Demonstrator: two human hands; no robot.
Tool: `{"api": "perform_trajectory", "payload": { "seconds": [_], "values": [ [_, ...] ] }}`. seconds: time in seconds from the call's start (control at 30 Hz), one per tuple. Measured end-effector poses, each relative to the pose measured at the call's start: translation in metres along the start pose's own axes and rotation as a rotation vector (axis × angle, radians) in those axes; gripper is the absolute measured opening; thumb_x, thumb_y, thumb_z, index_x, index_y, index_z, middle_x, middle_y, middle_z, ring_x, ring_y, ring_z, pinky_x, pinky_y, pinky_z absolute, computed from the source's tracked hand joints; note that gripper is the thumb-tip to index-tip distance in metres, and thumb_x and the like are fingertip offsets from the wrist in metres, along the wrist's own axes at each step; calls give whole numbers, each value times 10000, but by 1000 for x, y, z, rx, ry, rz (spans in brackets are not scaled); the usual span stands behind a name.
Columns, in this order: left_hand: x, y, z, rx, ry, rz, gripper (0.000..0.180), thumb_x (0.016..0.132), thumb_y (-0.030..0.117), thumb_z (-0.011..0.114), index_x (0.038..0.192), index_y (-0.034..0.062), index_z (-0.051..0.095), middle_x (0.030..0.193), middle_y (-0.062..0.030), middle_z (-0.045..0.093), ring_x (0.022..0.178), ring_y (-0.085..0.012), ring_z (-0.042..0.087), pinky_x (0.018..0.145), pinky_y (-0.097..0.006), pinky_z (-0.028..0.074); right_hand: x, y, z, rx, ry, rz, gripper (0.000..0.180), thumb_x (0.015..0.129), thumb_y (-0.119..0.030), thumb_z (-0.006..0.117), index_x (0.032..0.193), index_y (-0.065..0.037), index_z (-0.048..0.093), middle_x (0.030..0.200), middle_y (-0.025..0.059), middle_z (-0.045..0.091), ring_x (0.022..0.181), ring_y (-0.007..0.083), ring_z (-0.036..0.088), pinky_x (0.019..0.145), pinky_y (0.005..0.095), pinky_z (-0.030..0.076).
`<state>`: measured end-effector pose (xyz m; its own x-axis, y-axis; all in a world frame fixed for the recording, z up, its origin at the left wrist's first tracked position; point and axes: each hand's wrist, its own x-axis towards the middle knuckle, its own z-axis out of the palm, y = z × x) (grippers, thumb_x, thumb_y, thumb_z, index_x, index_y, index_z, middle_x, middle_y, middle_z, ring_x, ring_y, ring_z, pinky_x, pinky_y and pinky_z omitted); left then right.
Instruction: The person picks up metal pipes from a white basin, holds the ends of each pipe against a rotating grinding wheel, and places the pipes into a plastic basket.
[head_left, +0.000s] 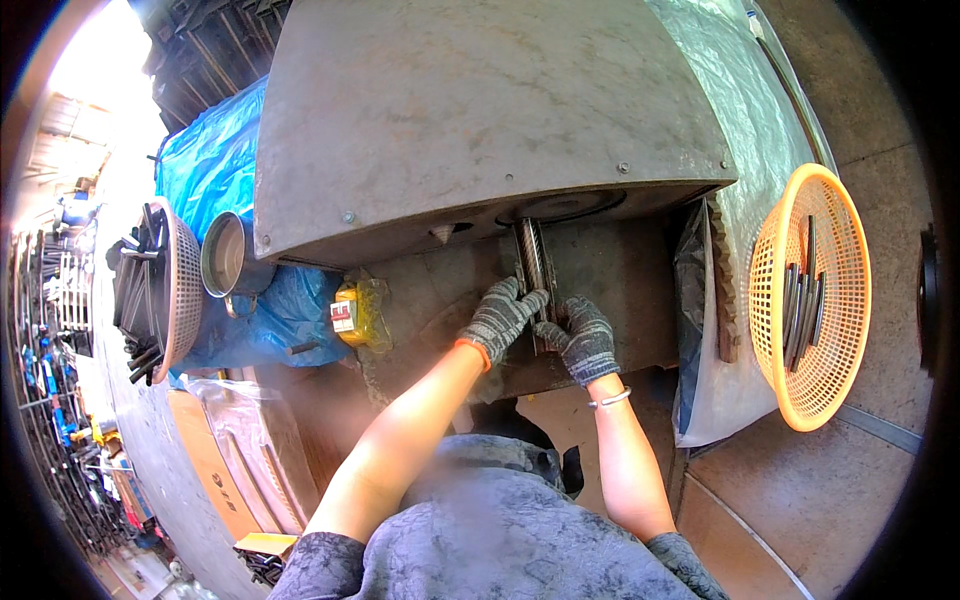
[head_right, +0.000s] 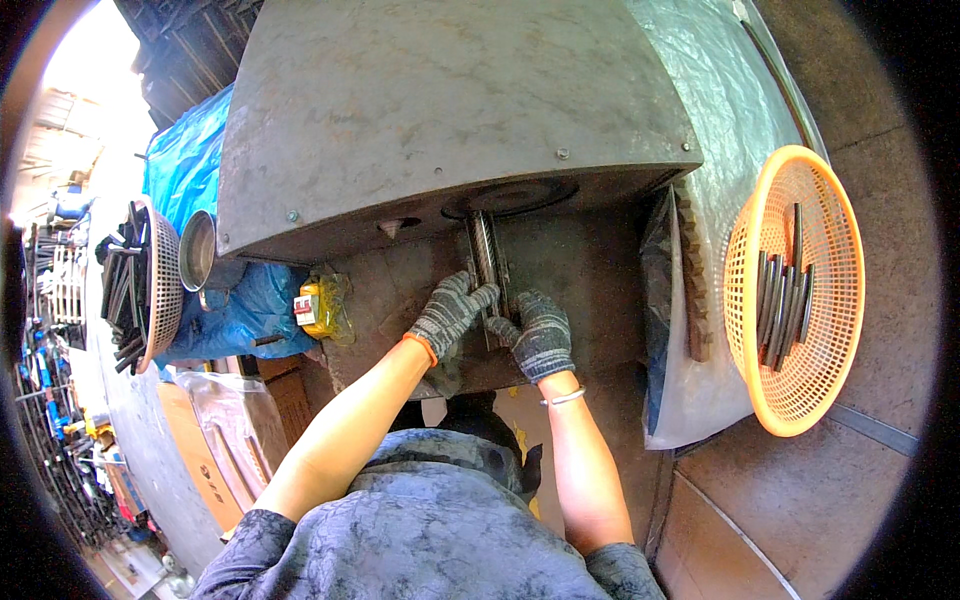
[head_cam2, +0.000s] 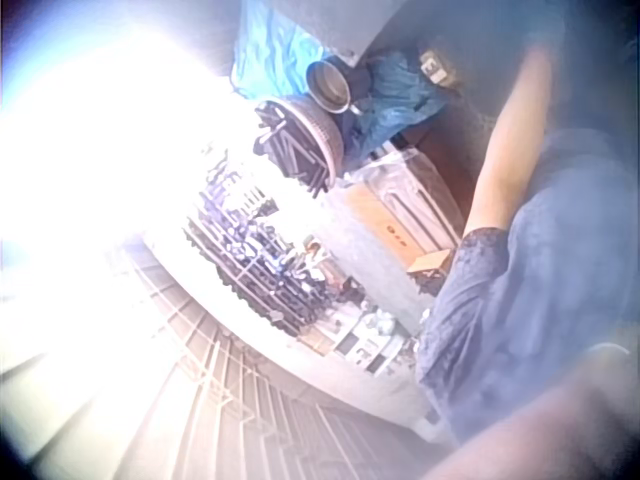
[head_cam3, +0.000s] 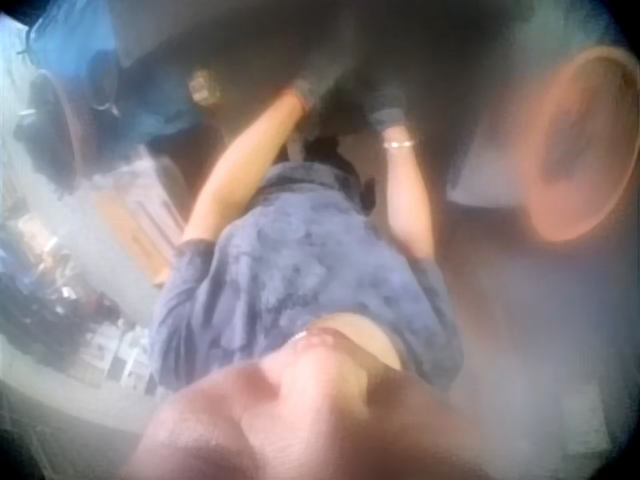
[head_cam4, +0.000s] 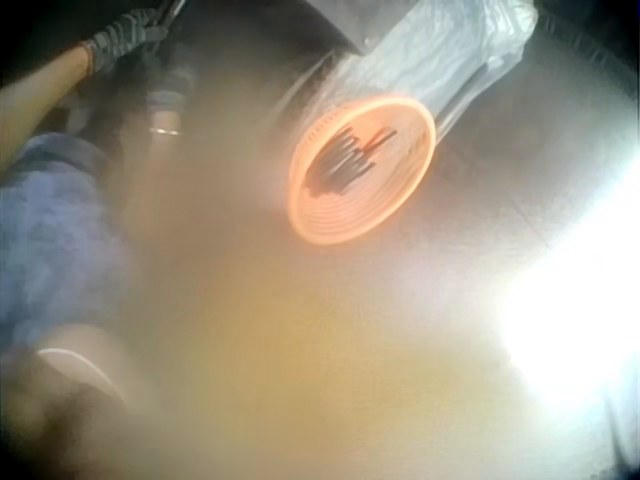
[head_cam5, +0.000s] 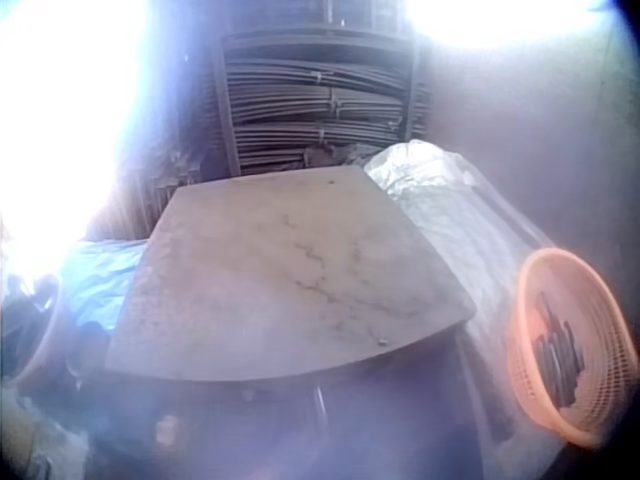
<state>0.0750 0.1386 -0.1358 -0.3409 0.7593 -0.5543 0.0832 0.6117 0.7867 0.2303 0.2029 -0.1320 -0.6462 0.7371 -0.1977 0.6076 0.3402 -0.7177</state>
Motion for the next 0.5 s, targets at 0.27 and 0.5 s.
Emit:
{"api": "perform_trajectory", "payload": {
  "seconds": [0.27, 0.5],
  "values": [
    [0, 0, 1, -4, 3, -45, 709, 847, 435, 663, 1248, -127, 501, 1249, -291, 555, 1186, -363, 531, 996, -368, 415, 0, -2, -1, -8, -16, 23, 345, 708, -330, 783, 802, -20, 664, 804, 193, 624, 765, 377, 600, 677, 450, 475],
    [10, -20, 9, -19, 43, -18, 694, 844, 426, 672, 1235, -125, 511, 1204, -281, 584, 1138, -348, 558, 961, -365, 434, 1, 6, 6, -8, 10, 21, 362, 711, -345, 780, 811, -17, 665, 806, 193, 625, 774, 380, 600, 679, 450, 478]
  ]
}}
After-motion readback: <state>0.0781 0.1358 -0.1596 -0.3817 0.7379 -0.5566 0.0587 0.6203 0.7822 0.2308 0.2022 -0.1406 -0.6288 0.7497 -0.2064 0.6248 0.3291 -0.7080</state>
